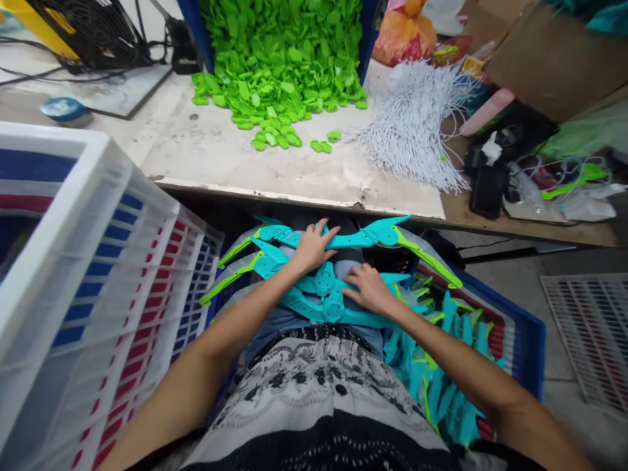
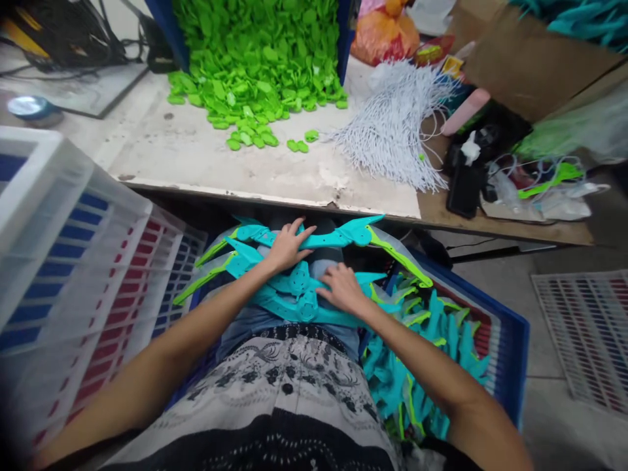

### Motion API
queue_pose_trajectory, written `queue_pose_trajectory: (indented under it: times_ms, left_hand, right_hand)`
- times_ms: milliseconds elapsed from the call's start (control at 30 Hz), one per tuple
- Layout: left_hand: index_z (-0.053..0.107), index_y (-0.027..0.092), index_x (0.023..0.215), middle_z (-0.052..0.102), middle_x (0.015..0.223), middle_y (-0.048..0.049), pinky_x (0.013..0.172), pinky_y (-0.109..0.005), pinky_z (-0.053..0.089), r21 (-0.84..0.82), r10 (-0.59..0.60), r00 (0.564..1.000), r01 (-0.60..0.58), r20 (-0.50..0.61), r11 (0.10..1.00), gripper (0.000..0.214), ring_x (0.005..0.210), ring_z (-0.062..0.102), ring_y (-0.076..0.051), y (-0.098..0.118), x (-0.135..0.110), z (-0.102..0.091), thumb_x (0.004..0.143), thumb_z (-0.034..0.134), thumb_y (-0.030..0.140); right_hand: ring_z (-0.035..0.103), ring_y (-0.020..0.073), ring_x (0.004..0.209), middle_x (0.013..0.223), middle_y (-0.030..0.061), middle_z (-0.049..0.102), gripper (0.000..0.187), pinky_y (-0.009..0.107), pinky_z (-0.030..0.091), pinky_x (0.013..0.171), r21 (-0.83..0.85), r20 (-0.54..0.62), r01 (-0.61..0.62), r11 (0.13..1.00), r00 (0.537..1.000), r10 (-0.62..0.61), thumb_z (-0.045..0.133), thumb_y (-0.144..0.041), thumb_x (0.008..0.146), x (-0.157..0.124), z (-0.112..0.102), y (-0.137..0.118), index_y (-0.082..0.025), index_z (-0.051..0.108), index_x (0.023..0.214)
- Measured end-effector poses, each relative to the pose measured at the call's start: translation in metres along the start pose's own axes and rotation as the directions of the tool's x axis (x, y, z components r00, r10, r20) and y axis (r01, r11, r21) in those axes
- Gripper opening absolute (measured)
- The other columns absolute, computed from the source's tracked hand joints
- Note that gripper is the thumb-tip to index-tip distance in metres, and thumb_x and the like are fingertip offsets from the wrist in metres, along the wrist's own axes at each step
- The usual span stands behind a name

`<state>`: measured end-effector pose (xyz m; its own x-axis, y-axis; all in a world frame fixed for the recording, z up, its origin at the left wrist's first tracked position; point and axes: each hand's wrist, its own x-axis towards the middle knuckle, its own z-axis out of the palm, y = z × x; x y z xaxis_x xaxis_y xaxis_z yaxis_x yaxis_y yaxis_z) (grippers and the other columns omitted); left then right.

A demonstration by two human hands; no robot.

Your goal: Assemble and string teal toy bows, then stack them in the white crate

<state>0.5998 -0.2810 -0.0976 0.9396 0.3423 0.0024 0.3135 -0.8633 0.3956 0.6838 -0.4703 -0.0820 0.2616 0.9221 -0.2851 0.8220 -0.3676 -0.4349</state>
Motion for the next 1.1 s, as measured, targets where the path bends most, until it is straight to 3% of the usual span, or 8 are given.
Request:
queue_pose_trajectory:
  times_ms: [233,433,500,567,667,867,967,1100]
  left_hand:
    - [0.035,0.025,0.143,0.019,0.153,-0.0168,0.097,-0.055,0.038,0.025,-0.049,0.994,0.046,0.103,0.999,0.070,0.134,0.024,-0.045,0.024,-0.013,0.015,0.080,0.062,0.041]
    - [0.039,0.020,0.141,0.017,0.154,-0.0181,0.103,-0.051,0.034,0.032,-0.079,0.996,0.078,0.042,0.996,0.063,0.140,0.013,-0.041,0.007,-0.038,0.023,0.083,0.057,0.039]
    - [0.040,0.020,0.140,0.020,0.153,-0.0178,0.104,-0.052,0.034,0.042,-0.102,0.994,0.100,0.048,0.994,0.060,0.140,0.016,-0.040,-0.004,-0.042,0.023,0.085,0.054,0.039]
    - [0.040,0.021,0.140,0.025,0.151,-0.0168,0.104,-0.051,0.035,0.040,-0.100,0.993,0.098,0.067,0.994,0.058,0.139,0.019,-0.039,-0.013,-0.043,0.022,0.086,0.053,0.039]
    - [0.041,0.023,0.139,0.029,0.150,-0.0149,0.104,-0.051,0.036,0.013,-0.073,0.992,0.072,0.107,0.997,0.056,0.138,0.023,-0.038,-0.021,-0.042,0.020,0.086,0.052,0.039]
    - [0.044,0.027,0.137,0.028,0.151,-0.0114,0.104,-0.051,0.036,-0.100,0.018,0.988,-0.003,0.151,0.995,0.049,0.138,0.024,-0.036,-0.023,-0.039,0.027,0.089,0.049,0.036]
    - [0.043,0.025,0.137,0.030,0.150,-0.0123,0.104,-0.050,0.036,-0.155,0.024,0.991,-0.003,0.133,0.988,0.049,0.138,0.024,-0.035,-0.021,-0.035,0.031,0.089,0.047,0.036]
    - [0.036,0.012,0.141,0.037,0.143,-0.0204,0.104,-0.048,0.034,-0.117,-0.120,0.991,0.127,0.064,0.985,0.058,0.132,0.035,-0.033,-0.025,-0.028,0.022,0.089,0.046,0.037]
  right_hand:
    - [0.053,0.0267,0.097,0.101,0.0139,0.062,0.033,0.038,0.044,0.083,-0.271,0.242,0.219,0.937,0.958,-0.153,0.052,-0.039,0.089,0.004,0.014,-0.023,-0.012,0.065,0.104]
    - [0.061,0.0220,0.082,0.090,0.0093,0.069,0.021,0.030,0.045,0.069,-0.124,0.392,0.434,0.892,0.847,-0.357,0.059,-0.033,0.084,0.026,-0.029,-0.024,-0.017,0.068,0.095]
    - [0.061,0.0178,0.075,0.084,0.0048,0.069,0.020,0.027,0.044,0.066,-0.011,0.245,0.426,0.905,0.878,-0.410,0.052,-0.032,0.089,0.053,-0.059,-0.025,-0.021,0.069,0.089]
    - [0.060,0.0166,0.079,0.086,0.0049,0.068,0.029,0.027,0.044,0.072,0.021,-0.090,0.332,0.943,0.940,-0.329,0.041,-0.031,0.094,0.095,-0.093,-0.023,-0.020,0.069,0.090]
    - [0.054,0.0221,0.096,0.099,0.0111,0.064,0.031,0.033,0.040,0.089,-0.065,-0.485,0.115,0.991,0.864,-0.133,0.040,-0.029,0.094,0.176,-0.137,-0.016,-0.015,0.065,0.105]
    - [0.049,0.0278,0.105,0.112,0.0179,0.060,0.027,0.037,0.038,0.094,-0.243,-0.415,-0.053,0.969,0.908,-0.054,0.049,-0.023,0.088,0.281,-0.159,-0.004,-0.008,0.066,0.102]
    - [0.054,0.0255,0.097,0.102,0.0160,0.065,0.027,0.035,0.040,0.087,-0.176,-0.447,-0.111,0.978,0.895,0.021,0.043,-0.019,0.089,0.274,-0.156,-0.003,-0.010,0.068,0.096]
    - [0.058,0.0186,0.076,0.078,0.0064,0.067,0.028,0.028,0.042,0.069,0.221,-0.489,-0.169,0.961,0.833,0.259,0.046,-0.027,0.086,0.228,-0.149,0.007,-0.012,0.069,0.086]
